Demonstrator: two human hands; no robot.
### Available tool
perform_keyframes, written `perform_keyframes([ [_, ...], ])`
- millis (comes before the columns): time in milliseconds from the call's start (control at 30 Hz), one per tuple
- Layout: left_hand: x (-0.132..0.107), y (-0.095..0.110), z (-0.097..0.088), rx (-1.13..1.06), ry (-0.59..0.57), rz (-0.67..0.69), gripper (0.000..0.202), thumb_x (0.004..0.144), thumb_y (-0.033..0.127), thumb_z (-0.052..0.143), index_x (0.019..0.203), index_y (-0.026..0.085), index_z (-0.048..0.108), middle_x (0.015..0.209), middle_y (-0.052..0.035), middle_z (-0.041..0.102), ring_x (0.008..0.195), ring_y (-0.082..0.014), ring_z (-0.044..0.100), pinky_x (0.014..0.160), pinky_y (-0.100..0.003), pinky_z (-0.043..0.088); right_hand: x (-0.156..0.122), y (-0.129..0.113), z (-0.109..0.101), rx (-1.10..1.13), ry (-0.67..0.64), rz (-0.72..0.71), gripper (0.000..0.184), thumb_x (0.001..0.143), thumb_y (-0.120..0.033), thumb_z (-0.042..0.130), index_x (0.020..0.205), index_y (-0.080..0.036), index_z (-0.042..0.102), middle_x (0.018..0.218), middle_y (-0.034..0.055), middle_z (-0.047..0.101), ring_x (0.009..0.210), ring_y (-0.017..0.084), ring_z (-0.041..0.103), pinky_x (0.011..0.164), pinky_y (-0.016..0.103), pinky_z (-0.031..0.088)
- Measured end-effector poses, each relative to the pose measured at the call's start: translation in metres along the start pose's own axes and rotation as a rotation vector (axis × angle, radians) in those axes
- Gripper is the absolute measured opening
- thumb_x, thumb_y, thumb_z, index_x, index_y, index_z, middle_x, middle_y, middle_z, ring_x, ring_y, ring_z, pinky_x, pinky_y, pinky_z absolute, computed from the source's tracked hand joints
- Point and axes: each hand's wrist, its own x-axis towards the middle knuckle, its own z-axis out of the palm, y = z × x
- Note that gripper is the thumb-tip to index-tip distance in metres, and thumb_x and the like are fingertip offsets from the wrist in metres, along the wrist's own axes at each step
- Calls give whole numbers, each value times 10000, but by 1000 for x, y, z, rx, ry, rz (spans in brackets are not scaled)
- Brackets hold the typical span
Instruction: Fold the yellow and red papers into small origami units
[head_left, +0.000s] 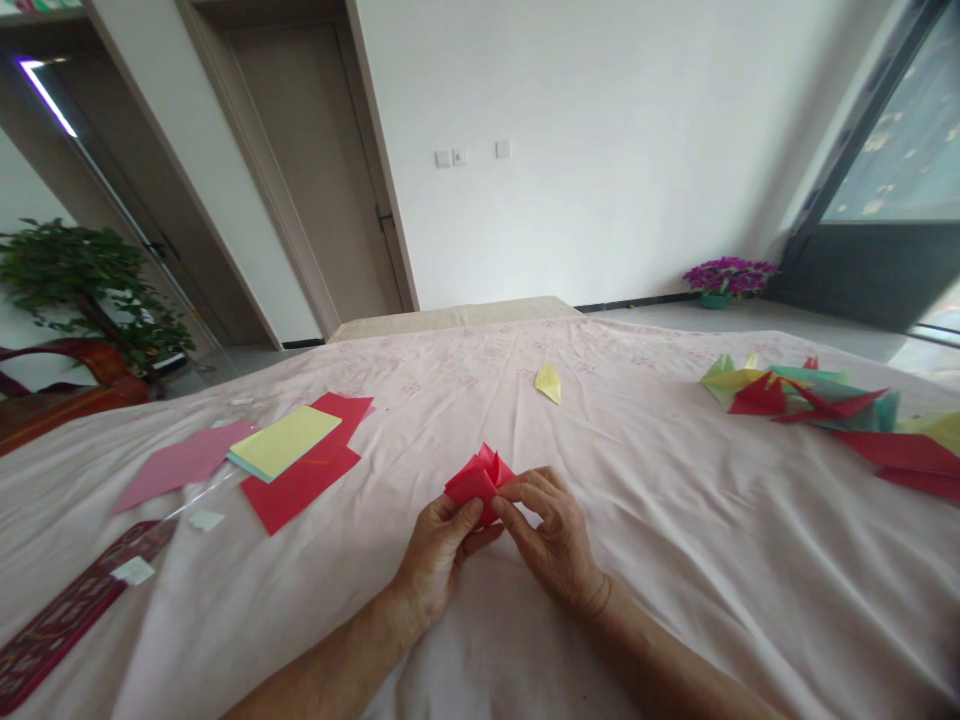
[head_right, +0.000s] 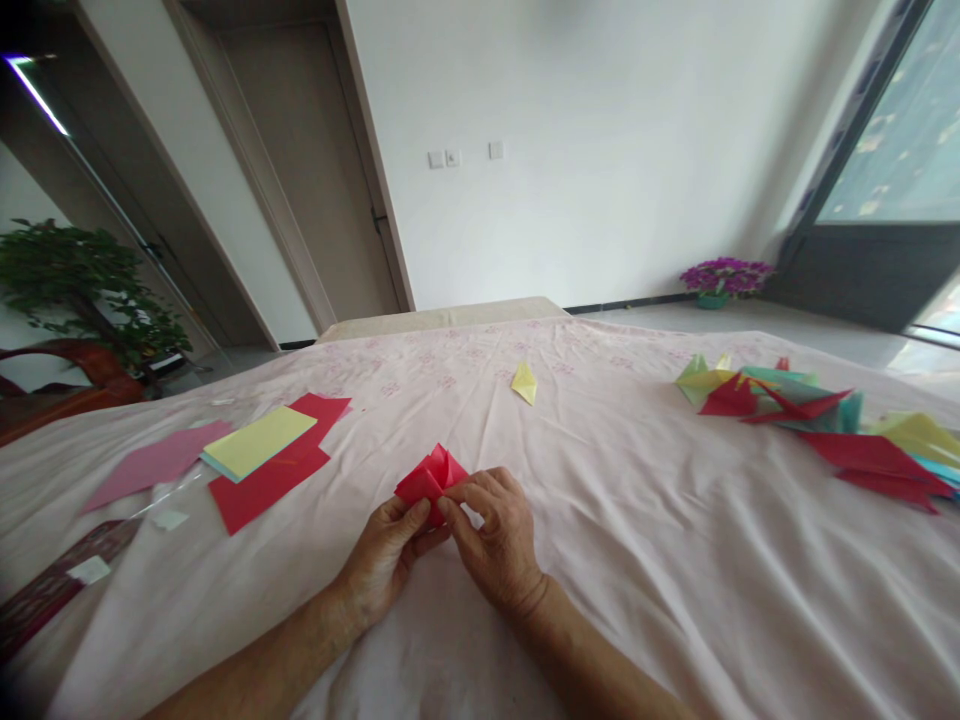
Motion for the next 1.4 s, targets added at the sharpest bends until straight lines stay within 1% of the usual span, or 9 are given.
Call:
perform_keyframes([
  [100, 0, -2, 0, 18, -10, -1, 360, 692, 301, 807, 983, 113, 709, 946, -107, 723, 828, -203, 677, 771, -355, 570, 0, 1, 2, -4, 22, 7, 94, 875, -229, 596, 931, -242, 671, 726, 22, 644, 737, 193, 556, 688, 338, 460],
  [233, 0, -2, 0, 55, 11, 1, 378, 674, 330, 816, 960, 105, 714, 949, -118, 726, 839, -226, 686, 729, -338, 577, 0, -1, 1, 20, -25, 12, 91, 863, -231, 613, 919, -242, 684, 719, 18, 639, 720, 184, 562, 669, 327, 470],
  [400, 2, 3, 1, 6, 15, -26, 346, 711, 326, 792, 967, 111, 704, 945, -110, 736, 842, -210, 698, 710, -283, 585, -3, -3, 1, 145, -26, 52, 307, 855, -212, 624, 1158, -263, 627, 850, 27, 677, 786, 182, 600, 732, 340, 497],
  [500, 3, 6, 0, -50, 41, -33, 317, 743, 305, 770, 992, 126, 691, 959, -89, 736, 781, -159, 699, 663, -233, 589, -4, -4, 3, 230, 24, 53, 360, 858, -186, 608, 1210, -259, 586, 930, 33, 683, 838, 180, 612, 749, 338, 501],
  [633, 5, 8, -3, -135, 113, -37, 260, 760, 285, 758, 967, 147, 685, 903, -43, 738, 740, -127, 699, 614, -184, 586, -2, -6, 4, 254, 93, 109, 216, 855, -177, 586, 1056, -231, 643, 884, 35, 646, 774, 162, 606, 653, 296, 502],
  [767, 4, 10, -3, -188, 111, -43, 256, 758, 276, 761, 963, 148, 678, 863, -31, 736, 728, -128, 703, 600, -177, 589, -3, -6, 4, 249, 97, 107, 127, 832, -157, 600, 928, -216, 655, 814, 25, 620, 694, 142, 584, 591, 269, 489],
  [1000, 2, 8, -1, -185, 60, -28, 247, 727, 286, 785, 897, 139, 684, 812, -14, 732, 673, -115, 691, 607, -183, 588, -7, -4, 7, 238, 27, 37, 183, 823, -139, 638, 959, -249, 692, 842, 22, 593, 719, 136, 586, 637, 264, 514],
  [1133, 2, 6, -1, -165, 59, -39, 281, 705, 296, 802, 909, 138, 690, 814, -19, 735, 662, -114, 686, 608, -198, 594, -7, -1, 7, 172, 39, 70, 130, 815, -180, 673, 923, -248, 699, 817, 12, 586, 690, 130, 581, 611, 250, 501],
  [1400, 1, 6, -1, -128, 47, -71, 330, 691, 331, 809, 918, 118, 698, 815, -48, 743, 664, -122, 691, 620, -203, 597, -3, -1, 1, 122, -16, 66, 51, 813, -235, 692, 856, -250, 714, 785, 5, 545, 699, 137, 554, 609, 255, 456],
])
